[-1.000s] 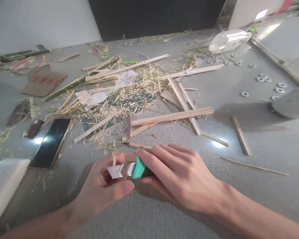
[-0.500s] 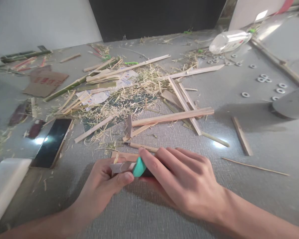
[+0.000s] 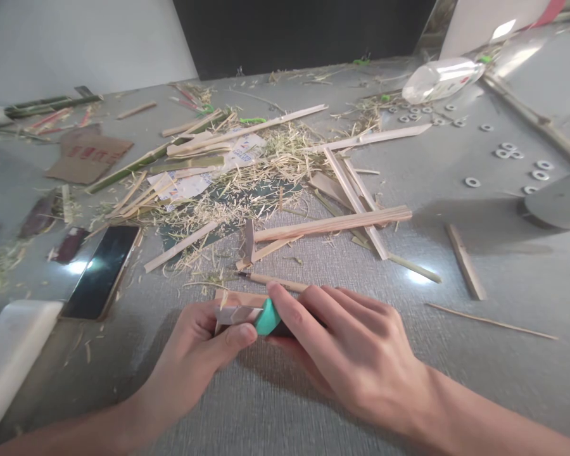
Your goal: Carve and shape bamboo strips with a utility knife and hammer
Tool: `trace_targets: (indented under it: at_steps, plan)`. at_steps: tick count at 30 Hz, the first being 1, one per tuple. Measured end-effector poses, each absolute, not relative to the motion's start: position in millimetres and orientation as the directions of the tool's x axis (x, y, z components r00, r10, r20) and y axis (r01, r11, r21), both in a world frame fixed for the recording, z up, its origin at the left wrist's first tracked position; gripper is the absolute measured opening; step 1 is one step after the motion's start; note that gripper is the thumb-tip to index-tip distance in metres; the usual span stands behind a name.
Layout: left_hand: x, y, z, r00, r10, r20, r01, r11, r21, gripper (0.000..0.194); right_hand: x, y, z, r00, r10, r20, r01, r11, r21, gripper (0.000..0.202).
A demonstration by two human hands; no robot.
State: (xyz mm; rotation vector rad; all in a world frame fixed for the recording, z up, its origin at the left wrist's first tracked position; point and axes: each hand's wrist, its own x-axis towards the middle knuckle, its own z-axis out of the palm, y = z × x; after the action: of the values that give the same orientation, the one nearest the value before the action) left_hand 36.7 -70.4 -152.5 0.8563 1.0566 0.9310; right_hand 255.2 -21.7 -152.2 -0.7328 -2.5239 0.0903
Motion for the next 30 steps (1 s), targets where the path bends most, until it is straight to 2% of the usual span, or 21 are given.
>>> trace_targets:
  at_steps: [3,10,17,23,27,30]
  plan:
    - [37,-72,-151,0.186,0.921,-0.342,-0.177,0.374,0.910,0.044,255,-22,-152,-0.728,0.522,0.444,0.487,0.850,-0.202,0.033]
    - [35,-72,-151,0.139,0.907,-0.398,-0.084,0.411,0.908,0.033,257,-24,-153,-0.733,0.522,0.436,0.486,0.851,-0.200,0.033]
    - [36,-72,-147,0.142,0.909,-0.392,-0.091,0.406,0.909,0.030,255,-26,-151,-0.730,0.520,0.444,0.495,0.850,-0.181,0.035]
    - [36,-75,-152,0.071,0.935,-0.348,-0.005,0.349,0.937,0.058,256,-25,-147,-0.649,0.603,0.464,0.589,0.784,-0.196,0.040]
    - [30,-73,-155,0.053,0.926,-0.375,0.003,0.375,0.927,0.047,261,-17,-148,-0.612,0.615,0.498,0.578,0.777,-0.249,0.039]
    - [28,-71,-155,0.026,0.932,-0.361,0.036,0.360,0.932,0.045,261,-12,-149,-0.672,0.573,0.469,0.493,0.819,-0.295,0.037]
